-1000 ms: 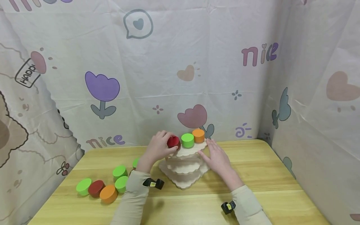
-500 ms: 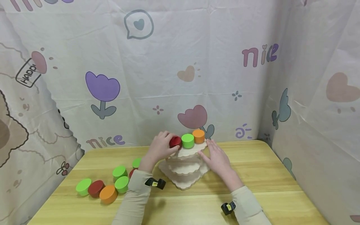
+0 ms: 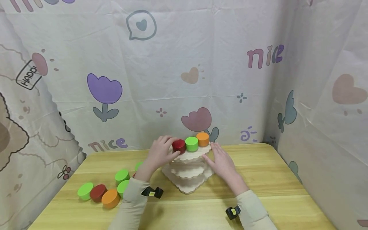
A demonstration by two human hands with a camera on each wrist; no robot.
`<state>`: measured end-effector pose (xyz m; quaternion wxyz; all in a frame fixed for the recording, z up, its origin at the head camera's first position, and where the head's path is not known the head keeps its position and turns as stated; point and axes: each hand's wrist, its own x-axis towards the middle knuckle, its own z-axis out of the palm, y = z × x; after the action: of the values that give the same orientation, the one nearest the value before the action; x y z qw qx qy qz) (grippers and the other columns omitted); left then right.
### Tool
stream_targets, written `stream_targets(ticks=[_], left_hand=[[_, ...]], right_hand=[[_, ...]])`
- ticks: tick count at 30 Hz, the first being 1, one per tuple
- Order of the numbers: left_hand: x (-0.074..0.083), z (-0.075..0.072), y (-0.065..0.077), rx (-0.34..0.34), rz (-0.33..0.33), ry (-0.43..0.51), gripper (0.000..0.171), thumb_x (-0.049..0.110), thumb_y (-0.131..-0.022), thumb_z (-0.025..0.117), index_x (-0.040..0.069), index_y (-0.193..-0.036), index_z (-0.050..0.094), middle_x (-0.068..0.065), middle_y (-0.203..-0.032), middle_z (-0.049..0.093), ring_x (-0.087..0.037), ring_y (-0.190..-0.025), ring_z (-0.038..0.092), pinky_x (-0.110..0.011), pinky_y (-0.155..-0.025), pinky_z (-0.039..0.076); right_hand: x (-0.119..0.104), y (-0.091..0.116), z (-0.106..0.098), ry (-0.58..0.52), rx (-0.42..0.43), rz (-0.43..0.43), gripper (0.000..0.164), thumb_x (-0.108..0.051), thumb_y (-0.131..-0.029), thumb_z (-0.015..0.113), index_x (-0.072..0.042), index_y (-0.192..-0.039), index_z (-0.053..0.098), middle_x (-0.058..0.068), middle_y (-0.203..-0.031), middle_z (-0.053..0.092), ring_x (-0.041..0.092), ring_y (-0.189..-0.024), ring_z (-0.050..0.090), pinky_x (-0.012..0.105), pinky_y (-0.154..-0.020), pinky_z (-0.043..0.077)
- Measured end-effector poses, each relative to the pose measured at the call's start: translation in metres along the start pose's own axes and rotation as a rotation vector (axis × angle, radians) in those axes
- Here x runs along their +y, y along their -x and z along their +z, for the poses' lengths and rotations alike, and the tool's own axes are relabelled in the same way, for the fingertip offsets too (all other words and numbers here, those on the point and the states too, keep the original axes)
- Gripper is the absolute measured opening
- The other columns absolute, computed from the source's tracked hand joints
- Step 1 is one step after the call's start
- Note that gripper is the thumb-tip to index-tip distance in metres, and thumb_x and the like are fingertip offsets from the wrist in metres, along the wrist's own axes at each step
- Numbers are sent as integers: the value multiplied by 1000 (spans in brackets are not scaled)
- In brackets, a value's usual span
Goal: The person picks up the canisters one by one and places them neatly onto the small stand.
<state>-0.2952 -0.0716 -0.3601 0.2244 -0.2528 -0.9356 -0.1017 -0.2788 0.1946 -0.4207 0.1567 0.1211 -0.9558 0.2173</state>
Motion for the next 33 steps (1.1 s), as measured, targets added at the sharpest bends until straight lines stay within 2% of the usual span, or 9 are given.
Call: stream_targets(ticks=[6, 17, 25, 30, 33], left_hand=[[-5, -11, 17, 53, 46, -29, 47, 40, -85, 70, 17, -126, 61, -5, -122, 63, -26, -109, 57, -42, -82, 48], [-19, -20, 49, 106, 122, -64, 47, 38, -84, 72, 15, -124, 62, -7, -113, 64, -27, -106, 57, -46, -83, 45], [-31, -18, 73, 79, 127, -138, 41, 42, -88, 67, 15, -118, 64, -5, -110, 66, -28, -106, 60, -48, -88, 47], [-40, -16, 87, 16, 92, -155, 44, 40, -85, 70, 14, -120, 64, -6, -109, 66, -28, -106, 60, -48, -86, 46], [-45, -16, 94, 9, 76, -157, 42, 38, -84, 71, 14, -118, 64, -6, -107, 66, -28, -105, 60, -48, -86, 46]], right_hand=[[0, 0, -1, 1, -11, 9, 83, -59, -96, 45, 0, -151, 27, 20, -157, 28, 38, -147, 25, 53, -117, 24], [0, 0, 0, -4, -14, 12, 85, -61, -95, 43, 0, -151, 27, 20, -157, 27, 39, -147, 24, 53, -117, 23], [0, -1, 0, -4, -9, 10, 83, -60, -95, 44, 0, -151, 27, 19, -157, 28, 38, -147, 24, 53, -117, 23], [0, -1, 1, -7, -8, 9, 84, -61, -95, 44, 0, -151, 28, 19, -157, 28, 38, -147, 24, 53, -117, 23], [0, -1, 1, -9, -10, 10, 85, -62, -95, 43, 0, -151, 28, 20, -157, 28, 38, -147, 25, 53, -117, 24]])
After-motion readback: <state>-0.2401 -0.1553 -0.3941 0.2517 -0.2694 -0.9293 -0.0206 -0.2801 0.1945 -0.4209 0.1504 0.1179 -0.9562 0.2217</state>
